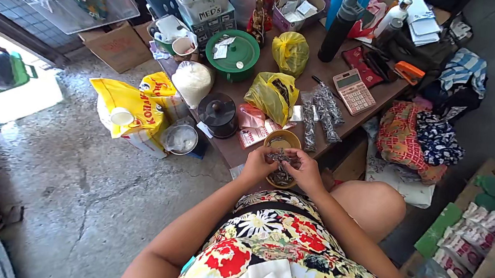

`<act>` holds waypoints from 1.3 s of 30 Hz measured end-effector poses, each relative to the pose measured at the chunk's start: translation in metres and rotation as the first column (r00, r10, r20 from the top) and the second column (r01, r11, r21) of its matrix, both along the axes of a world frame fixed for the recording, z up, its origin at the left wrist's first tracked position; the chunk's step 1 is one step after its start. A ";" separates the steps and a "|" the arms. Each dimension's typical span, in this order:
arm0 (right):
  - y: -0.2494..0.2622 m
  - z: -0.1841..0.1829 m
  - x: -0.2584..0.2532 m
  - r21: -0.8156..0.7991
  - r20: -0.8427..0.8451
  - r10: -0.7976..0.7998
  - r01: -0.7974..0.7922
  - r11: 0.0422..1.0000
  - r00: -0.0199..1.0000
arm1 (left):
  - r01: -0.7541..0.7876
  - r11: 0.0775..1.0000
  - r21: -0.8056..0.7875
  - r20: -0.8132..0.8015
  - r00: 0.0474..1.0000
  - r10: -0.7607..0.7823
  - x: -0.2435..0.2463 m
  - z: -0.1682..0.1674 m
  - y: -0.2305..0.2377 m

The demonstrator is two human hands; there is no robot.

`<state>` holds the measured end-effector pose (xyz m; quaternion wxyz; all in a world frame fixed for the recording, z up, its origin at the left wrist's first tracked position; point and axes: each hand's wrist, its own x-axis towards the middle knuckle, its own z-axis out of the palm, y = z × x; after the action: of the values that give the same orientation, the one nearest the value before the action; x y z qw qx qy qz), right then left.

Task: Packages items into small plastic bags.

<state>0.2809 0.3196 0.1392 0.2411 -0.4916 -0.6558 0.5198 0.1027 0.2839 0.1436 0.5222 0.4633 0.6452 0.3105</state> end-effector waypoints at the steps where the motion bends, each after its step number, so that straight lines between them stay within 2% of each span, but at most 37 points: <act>1: 0.001 0.002 0.001 -0.001 0.034 0.025 -0.025 1.000 0.999 | -0.008 1.000 0.014 -0.004 1.000 0.008 0.000 0.000 0.000; 6: 0.002 0.009 0.002 0.057 0.163 0.123 -0.134 0.989 0.979 | 0.009 0.998 0.066 -0.042 0.999 -0.006 0.000 0.001 -0.002; 10: 0.000 0.013 -0.001 0.225 0.270 0.186 -0.250 0.942 0.945 | 0.042 0.994 0.106 -0.066 0.997 -0.035 0.002 0.003 -0.004; 13: -0.002 0.012 -0.005 0.328 0.371 0.156 -0.286 0.901 0.916 | 0.049 0.991 0.127 -0.070 0.997 -0.041 0.002 0.005 -0.005; 17: -0.001 0.018 -0.010 0.257 0.441 0.148 -0.283 0.924 0.885 | 0.076 0.986 0.148 -0.114 0.992 -0.059 0.004 0.008 -0.004; 21: 0.004 0.022 -0.011 0.172 0.312 0.148 -0.209 0.963 0.938 | 0.110 0.980 0.168 -0.110 0.990 -0.092 0.005 0.008 -0.006; 27: 0.008 0.021 0.000 0.006 0.060 0.133 -0.134 0.991 0.989 | 0.066 0.971 0.231 -0.068 0.996 -0.051 0.001 0.002 -0.005; 31: 0.007 0.021 -0.002 0.039 0.083 0.143 -0.147 0.988 0.986 | 0.083 0.968 0.235 -0.061 0.996 -0.071 0.001 -0.001 -0.003; 34: 0.008 0.019 -0.004 0.140 0.120 0.157 -0.173 0.975 0.980 | 0.079 0.964 0.254 -0.056 0.996 -0.066 0.000 -0.002 -0.003; 37: 0.007 0.015 -0.006 0.207 0.069 0.114 -0.126 0.970 0.991 | 0.067 0.957 0.281 -0.050 0.997 -0.056 0.000 -0.003 -0.003; 39: 0.006 0.014 -0.007 0.188 0.012 0.094 -0.094 0.978 0.996 | 0.064 0.956 0.286 -0.037 0.998 -0.056 -0.001 -0.004 -0.002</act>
<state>0.2740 0.3256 0.1533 0.2609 -0.4357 -0.7248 0.4654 0.1020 0.2815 0.1391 0.4493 0.5580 0.5862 0.3784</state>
